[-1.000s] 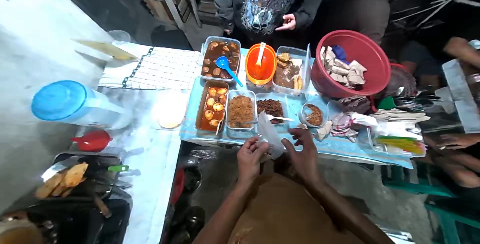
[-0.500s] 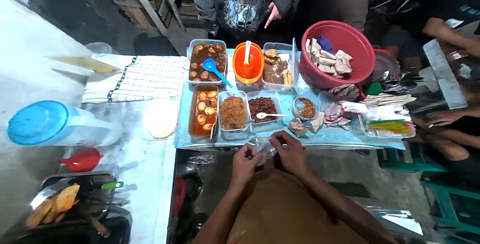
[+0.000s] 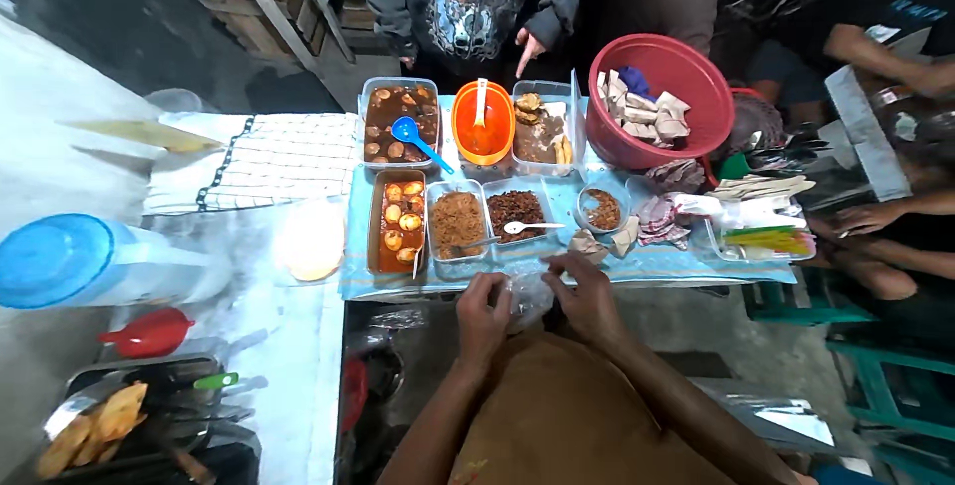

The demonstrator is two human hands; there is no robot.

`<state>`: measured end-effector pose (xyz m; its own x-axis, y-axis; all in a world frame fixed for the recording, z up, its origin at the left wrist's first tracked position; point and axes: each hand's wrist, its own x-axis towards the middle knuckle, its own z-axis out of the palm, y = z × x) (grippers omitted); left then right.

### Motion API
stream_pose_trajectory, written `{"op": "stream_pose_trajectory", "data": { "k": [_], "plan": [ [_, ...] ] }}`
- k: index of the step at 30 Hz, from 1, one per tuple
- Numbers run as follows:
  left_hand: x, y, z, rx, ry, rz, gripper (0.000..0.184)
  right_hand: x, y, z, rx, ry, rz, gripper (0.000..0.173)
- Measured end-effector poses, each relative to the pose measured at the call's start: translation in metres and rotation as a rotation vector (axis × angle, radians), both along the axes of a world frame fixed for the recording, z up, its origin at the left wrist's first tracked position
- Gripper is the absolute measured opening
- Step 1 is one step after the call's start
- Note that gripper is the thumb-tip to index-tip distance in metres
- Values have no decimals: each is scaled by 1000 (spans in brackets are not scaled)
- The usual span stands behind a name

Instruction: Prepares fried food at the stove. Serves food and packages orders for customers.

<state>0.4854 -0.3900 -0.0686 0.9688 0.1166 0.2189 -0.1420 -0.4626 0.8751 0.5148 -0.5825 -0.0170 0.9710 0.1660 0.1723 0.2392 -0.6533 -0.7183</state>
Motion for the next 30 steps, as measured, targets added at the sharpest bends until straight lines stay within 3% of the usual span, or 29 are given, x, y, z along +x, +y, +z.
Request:
{"op": "stream_pose_trajectory", "data": {
  "k": [2, 4, 6, 8, 11, 13, 15, 17, 19, 20, 21, 23, 25, 26, 28, 30],
  "plan": [
    [7, 4, 4, 139, 41, -4, 14, -5, -2, 11, -107, -204, 64, 35],
    [7, 3, 11, 163, 71, -38, 15, -19, 5, 19, -73, -257, 266, 26],
    [7, 3, 21, 112, 147, -98, 16, -25, 16, 14, -103, -154, 444, 20],
    [11, 10, 31, 21, 299, -151, 16, -21, 22, 4, -262, 92, 457, 21],
    [16, 26, 35, -342, 589, -206, 14, -14, 22, 1, -535, 429, 431, 34],
    [12, 28, 36, -690, 734, -216, 14, -17, 17, -6, -568, 481, 493, 32],
    [6, 18, 34, -836, 805, -188, 15, -20, 12, -12, -574, 453, 564, 30],
    [0, 9, 29, -669, 804, -248, 15, -21, 11, -14, -580, 440, 552, 31],
    [0, 6, 27, -255, 790, -389, 43, -17, 10, -17, -627, 551, 544, 37],
    [1, 6, 25, -79, 763, -431, 48, -17, 7, -21, -640, 531, 562, 35],
    [3, 6, 20, 9, 730, -434, 43, -17, 4, -26, -624, 492, 582, 37],
    [11, 12, 2, -108, 737, -362, 25, -21, -6, -35, -492, 336, 623, 43],
    [20, 22, -27, -348, 793, -175, 20, -26, -21, -44, -292, 51, 635, 36],
    [24, 27, -40, -368, 810, -76, 21, -26, -30, -50, -209, -69, 610, 32],
    [30, 31, -54, -272, 800, 38, 24, -22, -50, -62, -204, -178, 421, 29],
    [31, 24, -52, -183, 774, 44, 25, -3, -69, -71, -336, -77, 126, 31]
  ]
}}
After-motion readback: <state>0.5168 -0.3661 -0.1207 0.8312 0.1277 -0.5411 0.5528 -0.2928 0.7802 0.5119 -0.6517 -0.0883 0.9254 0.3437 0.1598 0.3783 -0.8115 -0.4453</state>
